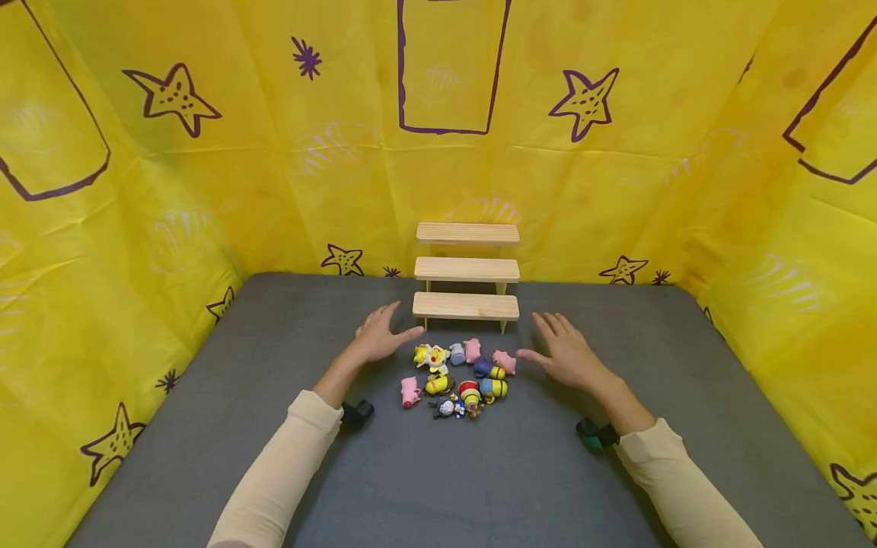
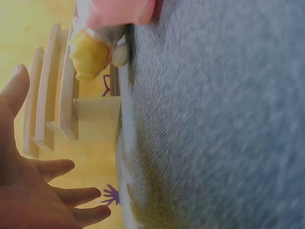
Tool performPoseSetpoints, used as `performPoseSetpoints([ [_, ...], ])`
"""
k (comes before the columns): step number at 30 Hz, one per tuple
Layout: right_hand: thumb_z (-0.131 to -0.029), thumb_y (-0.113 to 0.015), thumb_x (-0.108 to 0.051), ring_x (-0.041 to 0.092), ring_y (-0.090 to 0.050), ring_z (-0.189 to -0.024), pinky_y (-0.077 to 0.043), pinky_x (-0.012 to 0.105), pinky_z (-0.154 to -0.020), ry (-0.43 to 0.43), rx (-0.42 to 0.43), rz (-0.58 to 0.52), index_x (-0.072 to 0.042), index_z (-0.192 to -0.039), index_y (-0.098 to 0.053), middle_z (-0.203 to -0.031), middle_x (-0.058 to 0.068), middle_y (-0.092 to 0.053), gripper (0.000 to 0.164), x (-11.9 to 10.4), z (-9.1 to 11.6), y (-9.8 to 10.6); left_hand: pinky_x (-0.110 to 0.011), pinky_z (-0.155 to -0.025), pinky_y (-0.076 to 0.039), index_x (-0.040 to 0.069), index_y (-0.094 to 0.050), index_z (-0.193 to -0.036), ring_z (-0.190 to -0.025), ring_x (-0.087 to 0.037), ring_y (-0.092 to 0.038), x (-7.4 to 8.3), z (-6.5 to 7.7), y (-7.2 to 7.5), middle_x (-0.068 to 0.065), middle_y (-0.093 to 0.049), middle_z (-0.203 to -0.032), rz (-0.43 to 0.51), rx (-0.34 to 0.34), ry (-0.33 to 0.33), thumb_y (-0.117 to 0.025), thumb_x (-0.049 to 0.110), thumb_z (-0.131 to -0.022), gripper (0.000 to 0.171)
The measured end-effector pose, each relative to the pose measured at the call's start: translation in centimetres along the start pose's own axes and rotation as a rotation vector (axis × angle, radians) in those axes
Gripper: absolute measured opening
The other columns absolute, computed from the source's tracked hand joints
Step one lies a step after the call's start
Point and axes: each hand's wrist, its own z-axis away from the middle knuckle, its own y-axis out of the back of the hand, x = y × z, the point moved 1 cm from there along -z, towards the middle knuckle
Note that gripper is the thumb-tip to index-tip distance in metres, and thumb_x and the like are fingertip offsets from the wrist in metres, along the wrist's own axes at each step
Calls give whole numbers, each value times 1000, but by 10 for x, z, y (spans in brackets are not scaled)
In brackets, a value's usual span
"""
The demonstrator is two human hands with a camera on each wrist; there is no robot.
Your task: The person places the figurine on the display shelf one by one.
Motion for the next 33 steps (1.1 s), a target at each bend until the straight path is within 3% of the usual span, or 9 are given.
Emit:
performPoseSetpoints([
  [7, -91, -59, -54, 46, -25, -142, -21, 65, -113, 47, -4, -48, -2, -151, -29, -152, 26, -34, 84, -11, 2, 4, -60, -116, -20, 8, -18, -155, -148, -43, -15, -1, -1, -3, -25, -14, -160, 150, 12, -13, -61, 55, -89, 92],
  [12, -90, -63, -50, 45, -35, -136, -28, 63, -110, 95, 24, -72, -2, -149, -36, -146, 25, -42, 81, -14, 5, 1, -59, -116, -21, 11, -18, -156, -148, -41, -18, 3, -3, -5, -21, -16, -161, 251, 15, 29, -60, 59, -89, 92],
  [21, -88, -69, -43, 40, -50, -120, -42, 58, -101, 142, -46, -92, -5, -141, -48, -132, 24, -56, 69, -16, 7, 1, -58, -116, -22, 11, -21, -155, -147, -40, -21, 9, -7, -5, -21, -20, -160, 370, 40, 72, -64, 54, -88, 90],
  [26, -85, -73, -39, 30, -55, -105, -48, 50, -91, 196, -58, -73, -3, -135, -55, -117, 17, -64, 64, -18, 6, -3, -55, -115, -28, 9, -24, -153, -144, -40, -30, 11, -10, -7, -23, -29, -156, 427, 43, 66, -64, 51, -89, 86],
  [33, -81, -78, -34, 22, -56, -95, -49, 43, -85, 201, -63, -62, -3, -124, -62, -102, 7, -67, 55, -23, 4, -8, -51, -111, -36, 6, -32, -150, -137, -36, -41, 14, -12, -9, -22, -42, -148, 468, 79, 82, -66, 45, -91, 78],
])
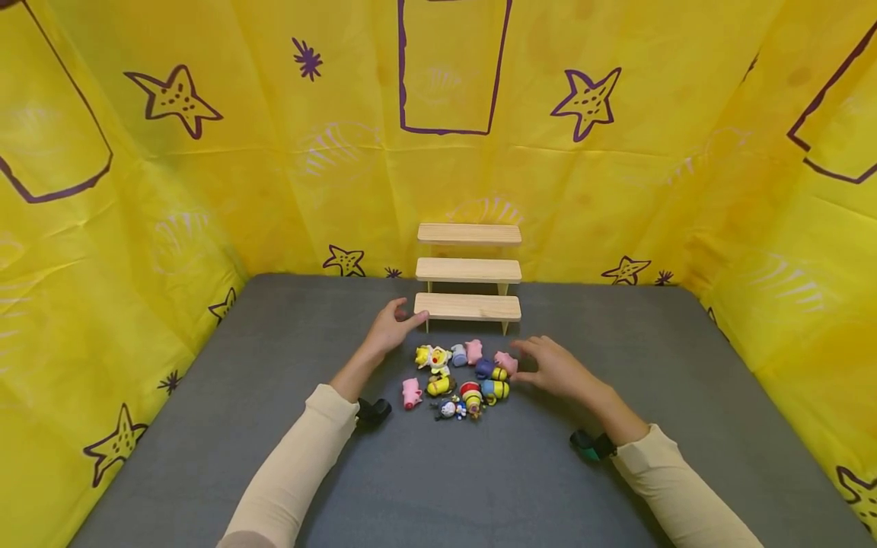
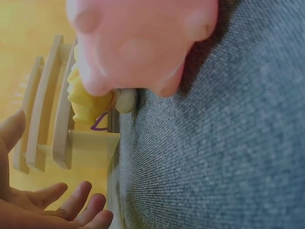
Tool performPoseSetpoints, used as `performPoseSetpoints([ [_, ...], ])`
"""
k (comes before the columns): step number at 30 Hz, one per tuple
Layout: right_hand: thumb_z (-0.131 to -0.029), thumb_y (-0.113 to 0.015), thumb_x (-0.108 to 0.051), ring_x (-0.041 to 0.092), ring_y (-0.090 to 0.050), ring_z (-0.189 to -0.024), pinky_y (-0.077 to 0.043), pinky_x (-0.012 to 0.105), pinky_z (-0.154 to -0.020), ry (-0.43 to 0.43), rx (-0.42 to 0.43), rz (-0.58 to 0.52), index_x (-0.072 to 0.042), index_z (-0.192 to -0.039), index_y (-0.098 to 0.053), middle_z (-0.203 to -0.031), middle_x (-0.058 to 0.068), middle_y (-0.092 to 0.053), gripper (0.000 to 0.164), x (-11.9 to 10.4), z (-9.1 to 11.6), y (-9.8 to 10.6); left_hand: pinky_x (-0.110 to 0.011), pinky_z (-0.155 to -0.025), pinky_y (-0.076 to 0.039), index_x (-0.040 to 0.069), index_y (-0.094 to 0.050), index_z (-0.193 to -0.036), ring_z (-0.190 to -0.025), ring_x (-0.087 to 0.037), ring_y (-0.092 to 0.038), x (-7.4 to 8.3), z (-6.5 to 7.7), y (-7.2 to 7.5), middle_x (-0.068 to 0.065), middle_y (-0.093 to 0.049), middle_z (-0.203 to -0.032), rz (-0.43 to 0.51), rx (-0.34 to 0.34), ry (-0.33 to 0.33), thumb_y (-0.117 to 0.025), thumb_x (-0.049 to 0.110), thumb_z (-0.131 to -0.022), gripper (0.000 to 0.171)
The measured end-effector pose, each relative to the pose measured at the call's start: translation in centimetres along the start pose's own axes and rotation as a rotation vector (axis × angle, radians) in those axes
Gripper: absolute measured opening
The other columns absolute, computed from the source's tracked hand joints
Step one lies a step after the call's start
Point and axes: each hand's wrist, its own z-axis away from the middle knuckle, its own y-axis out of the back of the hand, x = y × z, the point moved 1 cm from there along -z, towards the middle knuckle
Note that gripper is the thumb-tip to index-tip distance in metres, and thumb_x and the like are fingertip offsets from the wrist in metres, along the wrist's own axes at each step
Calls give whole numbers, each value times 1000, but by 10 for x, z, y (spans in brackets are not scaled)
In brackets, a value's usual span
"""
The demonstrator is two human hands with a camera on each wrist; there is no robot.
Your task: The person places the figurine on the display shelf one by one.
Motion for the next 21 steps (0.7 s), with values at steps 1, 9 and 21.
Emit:
performPoseSetpoints([
  [1, -81, -79, -33, 22, -56, -94, -49, 43, -84, 0, 0, 2, -4, -123, -63, -101, 7, -67, 53, -1, 0, -1, -50, -110, -37, 6, -33, -149, -136, -36, -43, -1, -1, -1, -23, -44, -147, 7, 6, 1, -66, 44, -91, 77],
  [9, -80, -80, -26, 21, -57, -93, -50, 43, -86, -19, -11, 3, -6, -117, -66, -101, 5, -67, 44, -4, -4, -6, -49, -107, -40, 6, -40, -145, -130, -36, -48, -2, -7, -6, -23, -49, -141, 50, 32, 18, -65, 40, -93, 67],
  [21, -77, -82, -22, 18, -54, -83, -47, 39, -78, -17, -6, 22, -6, -112, -64, -89, 3, -63, 43, -7, -11, -10, -43, -95, -46, 3, -51, -137, -115, -33, -57, 1, -10, -10, -21, -58, -127, 99, 97, 33, -62, 29, -96, 50],
])
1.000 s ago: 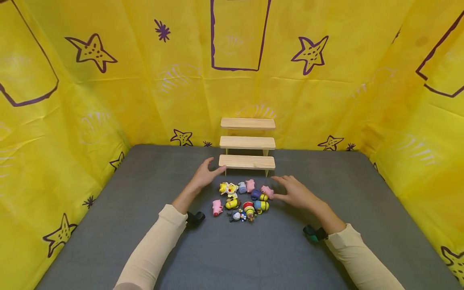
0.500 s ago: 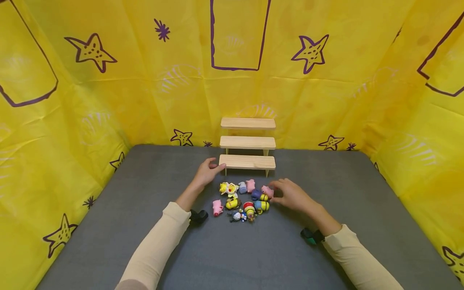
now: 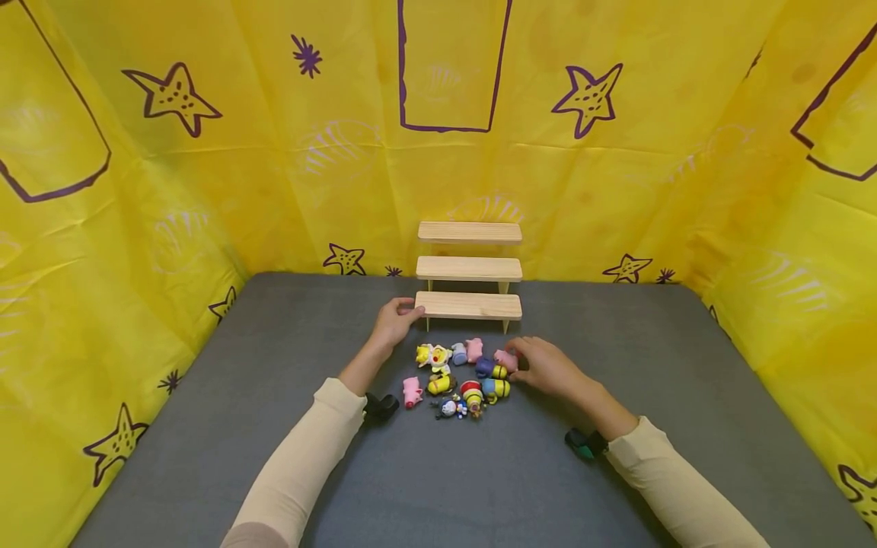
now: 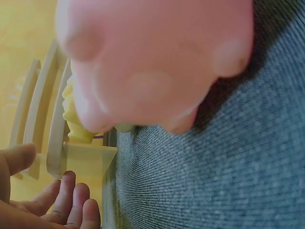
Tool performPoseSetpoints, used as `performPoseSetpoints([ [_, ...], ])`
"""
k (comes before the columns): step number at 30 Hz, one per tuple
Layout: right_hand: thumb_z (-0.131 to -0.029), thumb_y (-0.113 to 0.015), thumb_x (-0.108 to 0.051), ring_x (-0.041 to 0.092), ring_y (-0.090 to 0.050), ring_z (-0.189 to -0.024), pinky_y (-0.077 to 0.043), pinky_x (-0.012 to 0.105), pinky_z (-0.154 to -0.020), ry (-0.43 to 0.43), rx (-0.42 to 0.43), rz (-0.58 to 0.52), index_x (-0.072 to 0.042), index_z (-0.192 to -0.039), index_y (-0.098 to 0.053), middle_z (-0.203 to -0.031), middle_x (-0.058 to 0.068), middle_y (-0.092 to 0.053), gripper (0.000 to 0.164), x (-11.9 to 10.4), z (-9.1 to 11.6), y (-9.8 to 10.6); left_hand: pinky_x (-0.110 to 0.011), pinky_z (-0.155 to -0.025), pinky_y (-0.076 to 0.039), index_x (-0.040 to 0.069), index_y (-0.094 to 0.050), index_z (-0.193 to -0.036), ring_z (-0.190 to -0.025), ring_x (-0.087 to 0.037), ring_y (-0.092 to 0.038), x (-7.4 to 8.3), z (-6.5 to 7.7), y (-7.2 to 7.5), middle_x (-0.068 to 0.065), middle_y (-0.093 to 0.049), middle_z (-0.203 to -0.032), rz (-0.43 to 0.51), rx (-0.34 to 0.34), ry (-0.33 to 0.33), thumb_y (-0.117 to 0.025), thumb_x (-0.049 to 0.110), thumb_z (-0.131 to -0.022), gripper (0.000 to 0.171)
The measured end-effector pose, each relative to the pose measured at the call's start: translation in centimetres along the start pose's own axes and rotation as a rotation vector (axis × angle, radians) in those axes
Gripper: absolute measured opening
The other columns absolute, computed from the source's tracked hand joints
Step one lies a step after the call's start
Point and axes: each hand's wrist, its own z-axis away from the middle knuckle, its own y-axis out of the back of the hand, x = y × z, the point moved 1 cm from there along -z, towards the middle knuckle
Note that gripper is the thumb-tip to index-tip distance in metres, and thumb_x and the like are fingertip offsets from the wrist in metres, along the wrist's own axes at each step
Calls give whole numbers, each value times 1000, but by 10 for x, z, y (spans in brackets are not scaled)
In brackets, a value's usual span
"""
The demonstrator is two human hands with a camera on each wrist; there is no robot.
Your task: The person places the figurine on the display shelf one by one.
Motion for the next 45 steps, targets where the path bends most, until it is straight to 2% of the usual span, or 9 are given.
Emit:
performPoseSetpoints([
  [9, -87, -73, -24, 15, -52, -75, -46, 32, -71, 9, 11, -33, -8, -104, -66, -82, 0, -61, 24, 2, -4, -1, -36, -87, -46, 4, -56, -131, -107, -29, -59, -2, -2, 0, -18, -61, -120, 29, 12, 32, -62, 26, -96, 42],
  [18, -90, -71, -24, 12, -51, -73, -42, 28, -67, 50, 37, -93, -11, -111, -71, -85, 0, -66, 25, 8, -6, -2, -29, -77, -45, 4, -58, -128, -102, -28, -61, -3, -4, 2, -17, -64, -114, 56, 1, 40, -64, 22, -95, 38],
  [25, -90, -70, -21, 14, -56, -76, -47, 32, -70, 55, 59, -122, -8, -109, -72, -92, 4, -72, 24, 9, -11, -2, -32, -80, -46, 4, -59, -126, -100, -28, -61, -5, -6, 2, -18, -64, -112, 51, 6, 35, -65, 23, -94, 38],
  [31, -89, -71, -21, 14, -56, -75, -47, 33, -71, 44, 76, -139, -9, -104, -74, -89, 4, -72, 20, 7, -14, -1, -33, -83, -46, 4, -61, -122, -99, -27, -60, -5, -9, 2, -16, -64, -112, 40, 10, 49, -65, 25, -93, 36],
  [38, -87, -73, -21, 14, -55, -73, -47, 30, -69, -8, 104, -154, -6, -103, -74, -87, 4, -71, 21, 9, -15, 1, -33, -84, -47, 2, -63, -118, -96, -25, -60, -5, -9, 4, -16, -66, -111, 52, 5, 38, -63, 24, -95, 31],
  [45, -83, -77, -17, 18, -54, -72, -46, 29, -66, -98, 157, -230, -3, -98, -67, -82, 7, -67, 23, 9, -15, 13, -32, -83, -47, 2, -63, -118, -93, -23, -60, -7, -9, 5, -16, -67, -111, 64, -2, 33, -63, 23, -95, 31],
])
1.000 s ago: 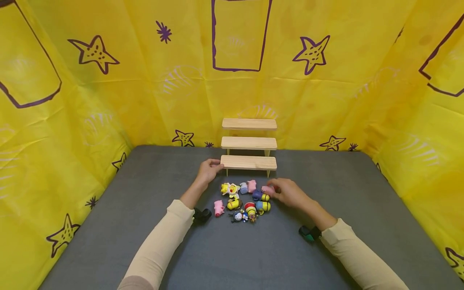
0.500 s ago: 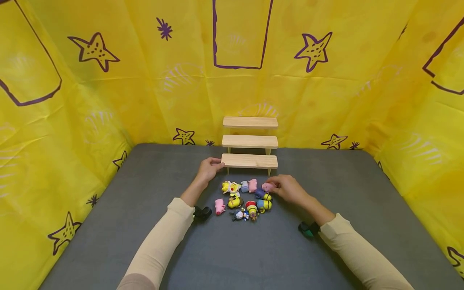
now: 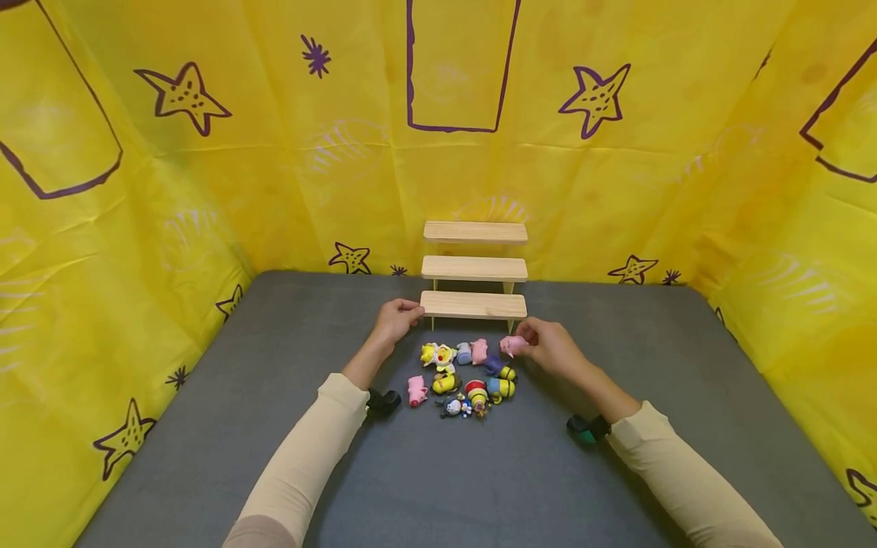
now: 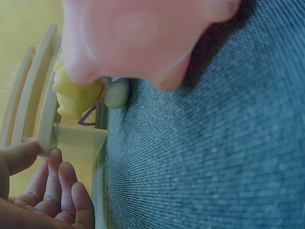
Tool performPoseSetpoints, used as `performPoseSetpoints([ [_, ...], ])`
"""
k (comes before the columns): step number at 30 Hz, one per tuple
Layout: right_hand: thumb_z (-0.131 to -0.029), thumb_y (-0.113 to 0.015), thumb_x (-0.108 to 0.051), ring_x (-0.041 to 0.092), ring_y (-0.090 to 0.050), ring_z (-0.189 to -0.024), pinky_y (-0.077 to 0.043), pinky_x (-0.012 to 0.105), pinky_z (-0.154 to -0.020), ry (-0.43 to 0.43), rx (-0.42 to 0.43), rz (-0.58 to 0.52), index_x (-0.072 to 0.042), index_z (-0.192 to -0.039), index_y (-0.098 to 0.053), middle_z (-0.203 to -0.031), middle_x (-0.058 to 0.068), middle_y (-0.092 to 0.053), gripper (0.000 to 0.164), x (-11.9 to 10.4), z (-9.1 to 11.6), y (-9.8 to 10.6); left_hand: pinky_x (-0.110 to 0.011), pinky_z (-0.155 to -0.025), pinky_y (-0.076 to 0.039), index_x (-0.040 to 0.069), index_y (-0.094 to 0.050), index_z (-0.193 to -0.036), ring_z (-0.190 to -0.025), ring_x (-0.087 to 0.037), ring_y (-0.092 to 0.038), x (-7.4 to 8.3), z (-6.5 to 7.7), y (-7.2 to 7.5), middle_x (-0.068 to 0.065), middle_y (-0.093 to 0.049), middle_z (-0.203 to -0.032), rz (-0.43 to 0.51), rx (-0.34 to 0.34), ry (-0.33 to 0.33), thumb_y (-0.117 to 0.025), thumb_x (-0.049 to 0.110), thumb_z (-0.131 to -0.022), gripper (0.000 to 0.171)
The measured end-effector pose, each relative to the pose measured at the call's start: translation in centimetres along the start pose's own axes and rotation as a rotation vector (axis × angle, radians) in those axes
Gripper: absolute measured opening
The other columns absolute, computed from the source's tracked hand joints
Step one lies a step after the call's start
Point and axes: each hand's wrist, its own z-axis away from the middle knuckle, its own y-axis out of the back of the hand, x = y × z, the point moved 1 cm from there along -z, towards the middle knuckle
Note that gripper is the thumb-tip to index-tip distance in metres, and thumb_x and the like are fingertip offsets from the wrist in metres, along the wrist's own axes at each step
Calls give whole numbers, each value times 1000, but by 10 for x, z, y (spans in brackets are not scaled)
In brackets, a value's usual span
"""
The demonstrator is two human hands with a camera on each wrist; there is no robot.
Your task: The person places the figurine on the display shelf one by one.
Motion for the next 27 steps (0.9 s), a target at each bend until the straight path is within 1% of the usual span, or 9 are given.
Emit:
performPoseSetpoints([
  [2, -82, -78, -16, 18, -55, -72, -46, 28, -66, 4, 12, -17, -2, -97, -66, -82, 8, -67, 23, 0, -2, 3, -31, -82, -47, 2, -63, -118, -92, -23, -60, 0, 1, 0, -16, -67, -111, 3, -1, 1, -63, 23, -95, 31],
  [6, -81, -78, -14, 17, -58, -73, -49, 29, -69, 54, 31, -25, -2, -97, -69, -83, 8, -70, 22, -1, -6, 8, -33, -83, -47, 2, -63, -118, -93, -23, -59, 0, 2, 1, -16, -66, -110, -4, -2, 12, -63, 23, -95, 31],
  [10, -81, -78, -11, 17, -60, -74, -51, 30, -71, 83, 37, -38, -2, -97, -70, -83, 9, -71, 20, -5, -12, 13, -35, -86, -48, 2, -63, -118, -96, -25, -60, 0, 2, 1, -16, -66, -110, -7, -2, 14, -63, 23, -95, 31],
  [15, -82, -77, -8, 18, -58, -71, -49, 29, -67, 105, 37, -17, -2, -98, -69, -80, 9, -69, 19, -12, -25, 21, -36, -88, -49, 2, -64, -117, -97, -26, -60, -1, 1, 1, -16, -66, -110, 4, -5, 7, -63, 23, -95, 30],
  [21, -83, -76, -9, 20, -56, -71, -45, 28, -64, 128, 11, 32, -3, -98, -68, -79, 10, -66, 18, -25, -45, 34, -37, -89, -49, 3, -64, -117, -98, -26, -60, -1, 1, 1, -16, -66, -110, 12, -2, 15, -63, 23, -95, 30],
  [27, -83, -76, -10, 21, -56, -73, -44, 29, -67, 153, -34, 49, -3, -98, -68, -81, 10, -67, 18, -38, -62, 42, -34, -85, -48, 3, -64, -117, -96, -25, -60, -2, 1, 1, -15, -67, -109, 12, 1, 13, -64, 23, -95, 30],
])
